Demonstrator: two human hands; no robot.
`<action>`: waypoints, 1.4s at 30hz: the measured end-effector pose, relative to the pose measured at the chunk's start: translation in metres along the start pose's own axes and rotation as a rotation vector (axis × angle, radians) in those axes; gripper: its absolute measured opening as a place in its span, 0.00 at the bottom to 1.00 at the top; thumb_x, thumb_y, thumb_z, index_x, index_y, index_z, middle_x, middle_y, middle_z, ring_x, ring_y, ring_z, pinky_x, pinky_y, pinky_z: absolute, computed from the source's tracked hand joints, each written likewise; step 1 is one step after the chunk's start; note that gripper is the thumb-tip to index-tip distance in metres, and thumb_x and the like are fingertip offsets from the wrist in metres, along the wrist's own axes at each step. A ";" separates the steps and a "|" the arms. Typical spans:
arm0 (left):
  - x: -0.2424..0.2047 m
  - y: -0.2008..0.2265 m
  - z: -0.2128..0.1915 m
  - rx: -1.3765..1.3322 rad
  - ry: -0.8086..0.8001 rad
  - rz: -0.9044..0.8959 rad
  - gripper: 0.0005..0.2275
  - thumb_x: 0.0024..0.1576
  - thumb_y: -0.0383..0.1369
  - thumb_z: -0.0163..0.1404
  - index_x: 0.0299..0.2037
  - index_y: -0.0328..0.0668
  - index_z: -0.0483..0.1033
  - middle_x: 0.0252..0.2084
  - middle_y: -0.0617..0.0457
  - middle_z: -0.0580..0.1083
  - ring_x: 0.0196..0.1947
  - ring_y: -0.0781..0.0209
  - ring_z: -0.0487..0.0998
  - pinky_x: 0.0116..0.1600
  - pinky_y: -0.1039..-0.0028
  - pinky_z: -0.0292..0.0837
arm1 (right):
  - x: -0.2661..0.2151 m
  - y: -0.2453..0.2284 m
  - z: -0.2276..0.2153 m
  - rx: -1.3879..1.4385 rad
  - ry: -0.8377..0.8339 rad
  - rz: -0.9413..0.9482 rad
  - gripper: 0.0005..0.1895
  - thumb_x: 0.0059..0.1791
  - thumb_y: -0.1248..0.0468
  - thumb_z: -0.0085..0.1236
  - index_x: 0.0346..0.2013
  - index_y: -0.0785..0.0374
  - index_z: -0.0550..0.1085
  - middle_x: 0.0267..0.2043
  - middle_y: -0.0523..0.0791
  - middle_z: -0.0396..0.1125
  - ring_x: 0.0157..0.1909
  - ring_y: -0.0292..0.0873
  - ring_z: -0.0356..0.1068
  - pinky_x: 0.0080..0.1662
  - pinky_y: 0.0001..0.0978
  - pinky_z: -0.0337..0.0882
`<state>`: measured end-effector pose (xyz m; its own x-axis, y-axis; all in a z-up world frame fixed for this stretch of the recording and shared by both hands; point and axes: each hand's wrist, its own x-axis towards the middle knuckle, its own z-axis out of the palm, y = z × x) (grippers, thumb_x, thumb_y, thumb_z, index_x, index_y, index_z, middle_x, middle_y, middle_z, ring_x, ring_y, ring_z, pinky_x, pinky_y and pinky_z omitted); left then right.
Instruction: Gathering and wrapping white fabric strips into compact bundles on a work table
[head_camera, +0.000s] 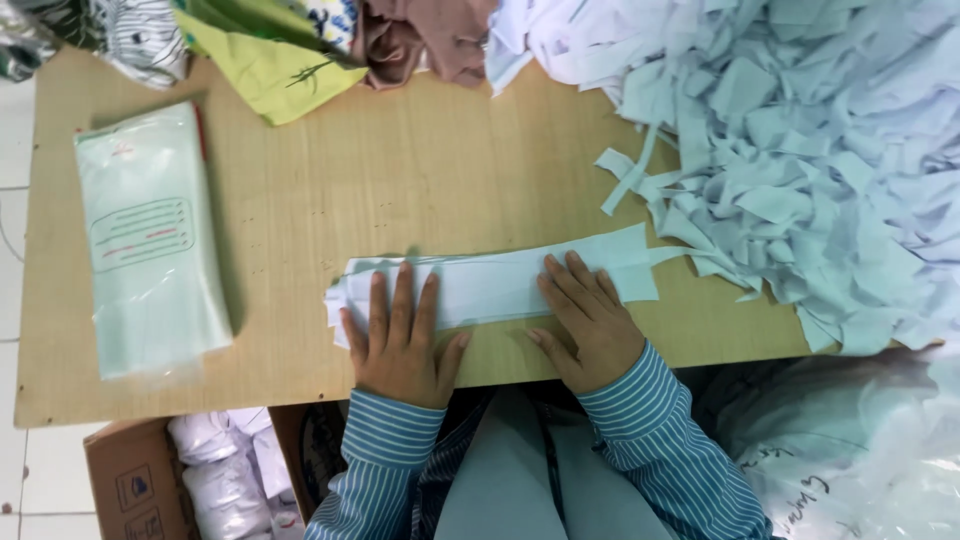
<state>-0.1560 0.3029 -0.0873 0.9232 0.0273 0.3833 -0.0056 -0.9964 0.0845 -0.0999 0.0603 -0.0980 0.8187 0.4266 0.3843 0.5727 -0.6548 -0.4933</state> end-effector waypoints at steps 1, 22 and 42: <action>-0.002 0.000 0.004 -0.009 -0.001 0.023 0.33 0.62 0.62 0.34 0.74 0.59 0.61 0.77 0.52 0.59 0.78 0.44 0.52 0.75 0.44 0.25 | -0.001 0.001 -0.009 -0.010 0.013 0.019 0.32 0.52 0.46 0.57 0.67 0.55 0.69 0.74 0.46 0.59 0.77 0.52 0.53 0.73 0.49 0.47; 0.107 0.228 0.039 -0.418 -0.211 0.095 0.16 0.61 0.34 0.52 0.60 0.56 0.72 0.50 0.54 0.73 0.59 0.49 0.66 0.56 0.49 0.52 | -0.017 0.085 -0.103 0.026 0.667 0.230 0.07 0.51 0.70 0.63 0.42 0.63 0.84 0.43 0.49 0.76 0.42 0.48 0.73 0.46 0.38 0.74; 0.134 0.232 -0.022 -1.466 -0.143 -0.118 0.07 0.62 0.34 0.54 0.38 0.41 0.72 0.34 0.49 0.79 0.40 0.53 0.81 0.51 0.63 0.72 | -0.017 0.104 -0.114 0.101 0.704 0.185 0.04 0.52 0.70 0.62 0.39 0.69 0.81 0.44 0.54 0.76 0.46 0.55 0.72 0.54 0.45 0.69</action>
<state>-0.0418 0.0774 0.0042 0.9747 0.0057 0.2235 -0.2234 -0.0182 0.9746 -0.0591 -0.0861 -0.0670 0.7014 -0.2092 0.6814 0.4569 -0.6017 -0.6551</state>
